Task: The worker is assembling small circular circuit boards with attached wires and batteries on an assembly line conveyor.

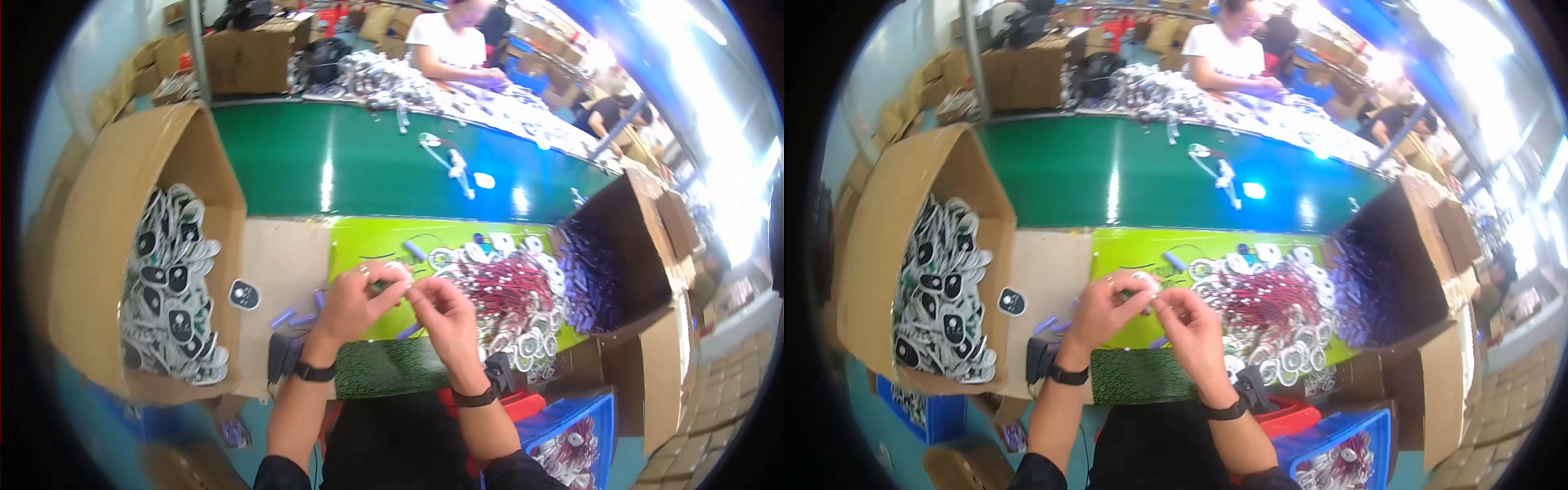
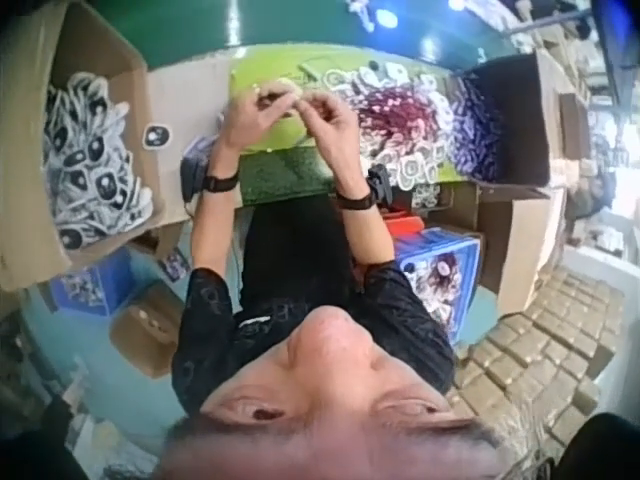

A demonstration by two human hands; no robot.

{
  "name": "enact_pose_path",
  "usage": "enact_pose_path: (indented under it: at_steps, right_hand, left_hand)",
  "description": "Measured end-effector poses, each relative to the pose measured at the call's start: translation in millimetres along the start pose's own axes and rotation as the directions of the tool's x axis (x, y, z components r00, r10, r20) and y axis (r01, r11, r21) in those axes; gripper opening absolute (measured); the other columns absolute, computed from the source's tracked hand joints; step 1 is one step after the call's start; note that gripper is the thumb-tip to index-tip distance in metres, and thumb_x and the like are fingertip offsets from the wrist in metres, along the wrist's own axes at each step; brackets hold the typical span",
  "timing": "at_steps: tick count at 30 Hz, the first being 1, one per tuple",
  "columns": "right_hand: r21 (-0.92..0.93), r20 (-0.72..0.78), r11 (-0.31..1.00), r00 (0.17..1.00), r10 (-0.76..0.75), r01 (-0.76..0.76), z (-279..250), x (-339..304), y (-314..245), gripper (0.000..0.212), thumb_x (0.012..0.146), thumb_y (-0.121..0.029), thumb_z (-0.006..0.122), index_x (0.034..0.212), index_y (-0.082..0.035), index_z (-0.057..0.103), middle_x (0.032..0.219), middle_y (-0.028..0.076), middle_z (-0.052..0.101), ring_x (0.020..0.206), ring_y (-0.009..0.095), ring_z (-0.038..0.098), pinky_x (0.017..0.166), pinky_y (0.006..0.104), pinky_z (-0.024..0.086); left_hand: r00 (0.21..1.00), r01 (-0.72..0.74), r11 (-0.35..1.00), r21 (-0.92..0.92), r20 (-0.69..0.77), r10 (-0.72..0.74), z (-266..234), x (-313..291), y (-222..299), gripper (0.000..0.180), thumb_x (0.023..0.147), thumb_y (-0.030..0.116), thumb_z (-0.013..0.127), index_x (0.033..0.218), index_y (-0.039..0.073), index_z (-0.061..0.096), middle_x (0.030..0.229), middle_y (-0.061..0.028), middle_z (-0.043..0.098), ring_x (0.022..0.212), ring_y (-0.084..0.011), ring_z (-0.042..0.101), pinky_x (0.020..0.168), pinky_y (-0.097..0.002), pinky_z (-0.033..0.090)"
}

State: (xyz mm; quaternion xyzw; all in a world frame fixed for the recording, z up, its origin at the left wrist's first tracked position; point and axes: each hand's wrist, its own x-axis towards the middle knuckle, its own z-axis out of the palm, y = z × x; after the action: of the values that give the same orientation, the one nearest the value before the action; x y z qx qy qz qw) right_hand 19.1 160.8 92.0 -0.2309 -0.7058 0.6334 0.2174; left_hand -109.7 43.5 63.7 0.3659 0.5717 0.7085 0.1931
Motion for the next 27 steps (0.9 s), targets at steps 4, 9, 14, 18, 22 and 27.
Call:
enact_pose_path:
  at_steps: [4,9,14,18,22,27]
  right_hand:
    - [0.236,0.141,0.964,0.985,0.095,-0.127,-23.0,-30.6,-12.5,0.014,0.100,-0.014,0.074,0.108,-0.004,0.073,0.085,-0.005,0.066,0.070,0.002,0.056,0.059,0.0185,0.043]
    - [0.187,0.296,0.942,0.930,0.217,-0.279,-30.5,-63.3,-0.9,0.016,0.100,-0.015,0.074,0.112,-0.004,0.073,0.089,-0.006,0.069,0.069,0.000,0.055,0.058,0.0168,0.042]
    - [0.162,0.168,0.927,0.935,0.312,-0.338,-31.6,-77.9,17.5,0.013,0.101,-0.013,0.072,0.110,-0.005,0.074,0.094,-0.004,0.069,0.078,0.004,0.058,0.066,0.0184,0.045]
    - [-0.054,0.095,0.980,0.976,0.195,-0.190,-40.1,-75.8,34.8,0.008,0.096,-0.004,0.075,0.102,0.000,0.075,0.095,0.000,0.067,0.083,0.008,0.060,0.073,0.0234,0.048]
    - [-0.178,0.079,0.979,0.990,0.113,-0.098,-22.8,-74.3,36.6,0.009,0.095,-0.006,0.077,0.101,0.001,0.075,0.091,0.002,0.065,0.079,0.008,0.060,0.065,0.0224,0.046]
    - [-0.110,0.065,0.973,0.976,0.210,-0.202,-10.7,-75.0,40.5,0.009,0.096,-0.009,0.077,0.102,-0.002,0.075,0.086,-0.004,0.062,0.064,0.002,0.053,0.051,0.0186,0.040]
  left_hand:
    - [0.997,0.033,0.991,0.129,0.061,-0.041,6.2,-35.7,36.5,0.008,0.097,0.001,0.071,0.102,-0.004,0.073,0.116,-0.0142,0.073,0.092,-0.0161,0.072,0.074,-0.0260,0.061]
    - [0.983,0.182,0.983,0.020,-0.029,-0.181,20.3,-85.2,33.4,0.010,0.096,0.003,0.072,0.105,-0.003,0.074,0.117,-0.0131,0.074,0.093,-0.0149,0.072,0.075,-0.0267,0.061]
    - [0.951,0.280,0.957,-0.075,-0.117,-0.287,24.3,-115.3,4.1,0.028,0.101,-0.001,0.063,0.129,-0.001,0.068,0.123,-0.0136,0.071,0.112,-0.0172,0.068,0.090,-0.0310,0.060]
    - [0.900,0.319,0.781,-0.538,-0.085,-0.427,25.2,-116.2,-25.9,0.045,0.106,0.004,0.058,0.150,0.001,0.049,0.132,-0.0138,0.065,0.119,-0.0216,0.066,0.101,-0.0399,0.059]
    - [0.891,0.334,0.760,-0.557,-0.076,-0.447,22.3,-118.7,-24.0,0.045,0.107,0.006,0.057,0.151,0.001,0.047,0.136,-0.0134,0.063,0.123,-0.0239,0.065,0.104,-0.0446,0.059]
    - [0.869,0.330,0.749,-0.574,-0.125,-0.478,24.6,-122.5,-26.8,0.044,0.110,0.012,0.055,0.152,0.001,0.048,0.132,-0.0103,0.066,0.117,-0.0165,0.066,0.101,-0.0351,0.058]
